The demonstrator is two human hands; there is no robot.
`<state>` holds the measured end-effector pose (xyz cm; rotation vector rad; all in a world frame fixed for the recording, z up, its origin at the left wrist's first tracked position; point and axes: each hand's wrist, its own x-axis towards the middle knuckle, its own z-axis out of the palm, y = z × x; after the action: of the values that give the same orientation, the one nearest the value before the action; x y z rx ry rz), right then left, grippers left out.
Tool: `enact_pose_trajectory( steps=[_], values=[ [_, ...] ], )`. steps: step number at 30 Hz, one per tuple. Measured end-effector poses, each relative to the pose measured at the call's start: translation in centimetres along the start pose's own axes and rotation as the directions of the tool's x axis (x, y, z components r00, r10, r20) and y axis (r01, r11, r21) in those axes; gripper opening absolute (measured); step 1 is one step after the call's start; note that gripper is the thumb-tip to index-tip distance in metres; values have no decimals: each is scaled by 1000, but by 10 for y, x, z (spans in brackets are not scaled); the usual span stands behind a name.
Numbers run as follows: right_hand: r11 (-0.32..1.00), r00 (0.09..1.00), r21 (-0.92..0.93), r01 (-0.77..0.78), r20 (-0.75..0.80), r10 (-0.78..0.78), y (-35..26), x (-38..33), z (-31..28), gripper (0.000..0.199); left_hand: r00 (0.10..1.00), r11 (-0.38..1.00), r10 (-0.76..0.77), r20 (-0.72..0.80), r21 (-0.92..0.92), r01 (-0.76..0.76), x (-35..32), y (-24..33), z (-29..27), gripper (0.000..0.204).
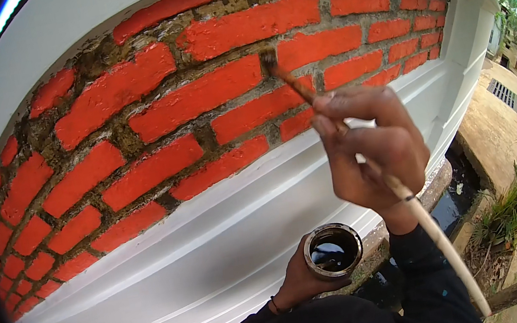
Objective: The person is painting the grout lines between bricks on a wall using a paintbrush and black paint.
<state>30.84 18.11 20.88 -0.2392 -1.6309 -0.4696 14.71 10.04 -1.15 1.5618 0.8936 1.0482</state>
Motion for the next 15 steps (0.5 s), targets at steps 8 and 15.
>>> enact_pose_trajectory(
  steps=[8, 15],
  values=[
    [1000, 996, -3, -23, -87, 22, 30, 13, -4, 33, 999, 999, 32, 13, -15, -32, 4, -8, 2, 105],
    [995, 985, -80, -53, -167, 39, 50, 9, -21, 28, 998, 995, 52, 45, -93, -48, 7, -8, 5, 105]
  ],
)
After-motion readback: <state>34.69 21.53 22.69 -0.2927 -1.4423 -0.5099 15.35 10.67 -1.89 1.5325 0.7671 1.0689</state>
